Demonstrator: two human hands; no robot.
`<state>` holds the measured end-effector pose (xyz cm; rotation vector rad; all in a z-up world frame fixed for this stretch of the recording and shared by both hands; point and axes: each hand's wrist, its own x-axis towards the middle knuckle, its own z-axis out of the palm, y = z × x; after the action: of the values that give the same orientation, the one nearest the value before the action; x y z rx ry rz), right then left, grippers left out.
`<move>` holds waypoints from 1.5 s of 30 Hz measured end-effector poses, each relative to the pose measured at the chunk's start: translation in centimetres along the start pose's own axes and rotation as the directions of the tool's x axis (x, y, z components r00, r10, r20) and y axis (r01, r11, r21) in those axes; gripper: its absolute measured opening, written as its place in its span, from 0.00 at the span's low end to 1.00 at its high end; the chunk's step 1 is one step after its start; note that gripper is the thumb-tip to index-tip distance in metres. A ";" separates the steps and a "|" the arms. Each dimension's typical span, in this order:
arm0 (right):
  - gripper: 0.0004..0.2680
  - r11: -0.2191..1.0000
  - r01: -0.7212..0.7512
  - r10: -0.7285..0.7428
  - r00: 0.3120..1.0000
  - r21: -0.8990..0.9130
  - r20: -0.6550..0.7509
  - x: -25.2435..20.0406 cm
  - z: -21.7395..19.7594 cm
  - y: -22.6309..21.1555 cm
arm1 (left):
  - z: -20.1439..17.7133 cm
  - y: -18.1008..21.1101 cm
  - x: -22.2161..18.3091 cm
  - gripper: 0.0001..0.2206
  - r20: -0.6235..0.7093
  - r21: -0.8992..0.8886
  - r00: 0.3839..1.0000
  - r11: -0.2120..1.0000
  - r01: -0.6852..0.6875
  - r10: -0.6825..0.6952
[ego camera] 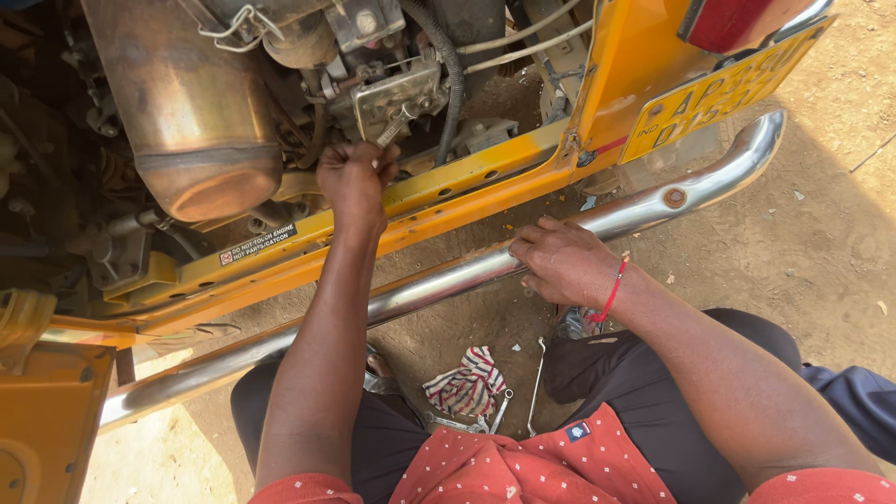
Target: The person works on a vehicle engine by using a wrench to tighten bolts, manipulating small components with their hands, and closing the yellow metal engine cover.
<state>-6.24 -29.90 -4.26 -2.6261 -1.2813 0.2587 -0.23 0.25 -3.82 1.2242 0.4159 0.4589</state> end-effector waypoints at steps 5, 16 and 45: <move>0.18 1.000 0.015 -0.015 0.999 0.012 -0.038 -0.3 0.5 0.1 | 0.1 -1.8 0.5 0.11 0.057 0.199 0.994 0.976 0.084 -0.097; 0.17 1.000 -0.005 0.005 1.000 0.001 -0.016 -0.3 0.4 0.0 | 0.6 -1.3 1.7 0.13 0.221 0.848 0.960 0.452 -0.276 0.171; 0.18 1.000 0.016 -0.016 0.997 -0.001 -0.077 -0.1 0.3 -0.2 | 1.1 -3.5 3.1 0.12 0.276 0.945 0.960 0.191 -0.264 -0.037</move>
<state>-6.51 -29.79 -4.45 -2.5980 -1.2773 0.1529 3.32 0.08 -7.00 2.6256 0.3990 0.0838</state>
